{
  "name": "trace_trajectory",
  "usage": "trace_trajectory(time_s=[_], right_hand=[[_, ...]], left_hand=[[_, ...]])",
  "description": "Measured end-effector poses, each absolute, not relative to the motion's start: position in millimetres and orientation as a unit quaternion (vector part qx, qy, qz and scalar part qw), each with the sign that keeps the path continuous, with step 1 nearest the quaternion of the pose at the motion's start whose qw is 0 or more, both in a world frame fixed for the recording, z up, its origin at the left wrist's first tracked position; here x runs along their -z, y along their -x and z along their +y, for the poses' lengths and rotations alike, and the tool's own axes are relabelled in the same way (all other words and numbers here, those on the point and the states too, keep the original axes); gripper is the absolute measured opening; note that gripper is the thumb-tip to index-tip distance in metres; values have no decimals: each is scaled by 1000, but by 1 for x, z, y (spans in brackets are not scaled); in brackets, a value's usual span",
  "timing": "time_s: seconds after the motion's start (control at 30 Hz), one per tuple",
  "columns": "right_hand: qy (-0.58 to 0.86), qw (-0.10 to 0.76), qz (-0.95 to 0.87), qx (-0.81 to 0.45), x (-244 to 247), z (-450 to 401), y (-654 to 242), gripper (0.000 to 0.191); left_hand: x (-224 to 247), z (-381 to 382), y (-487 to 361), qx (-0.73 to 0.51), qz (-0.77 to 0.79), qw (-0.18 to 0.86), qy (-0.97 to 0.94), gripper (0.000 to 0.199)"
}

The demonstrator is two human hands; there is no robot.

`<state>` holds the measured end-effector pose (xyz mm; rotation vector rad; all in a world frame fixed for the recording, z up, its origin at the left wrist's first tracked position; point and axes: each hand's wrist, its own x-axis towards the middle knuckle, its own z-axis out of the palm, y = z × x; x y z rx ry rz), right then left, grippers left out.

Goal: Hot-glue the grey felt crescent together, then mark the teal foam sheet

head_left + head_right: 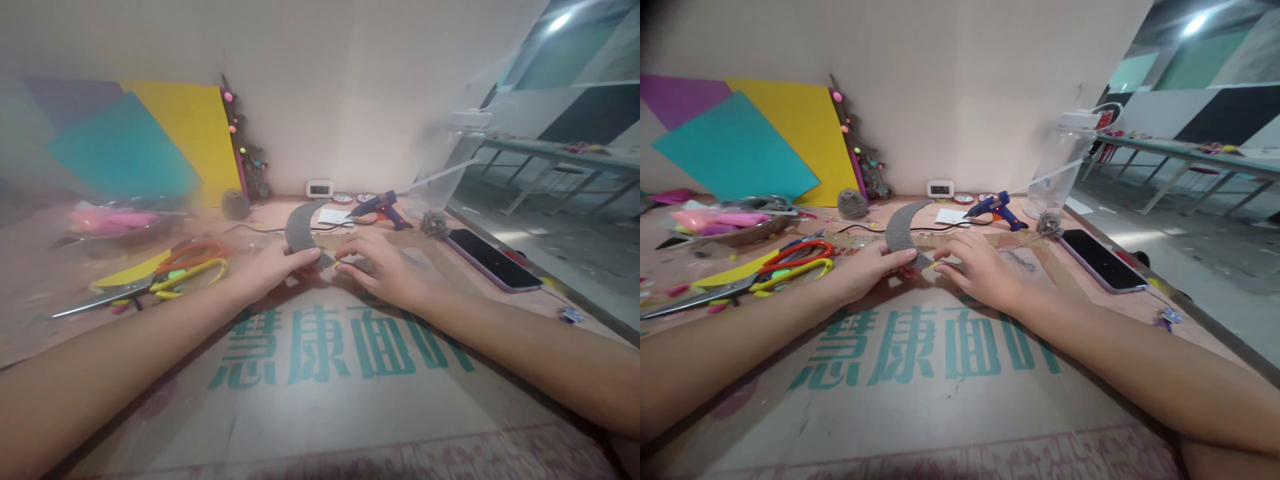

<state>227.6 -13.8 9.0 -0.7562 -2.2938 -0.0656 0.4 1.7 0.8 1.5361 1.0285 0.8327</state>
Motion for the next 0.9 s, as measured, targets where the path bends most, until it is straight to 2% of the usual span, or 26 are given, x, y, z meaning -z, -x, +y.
trace_trajectory(time_s=[0.07,0.6,0.9], right_hand=[[270,359,-893,33,-8,-11,-228,2],[257,407,-873,78,-7,-15,-227,9],[235,376,-891,98,-10,-14,-227,9]], left_hand=[[-1,1,-1,-348,425,530,-646,42],[1,3,-1,-354,383,536,-663,51],[0,1,1,-348,406,524,-663,51]])
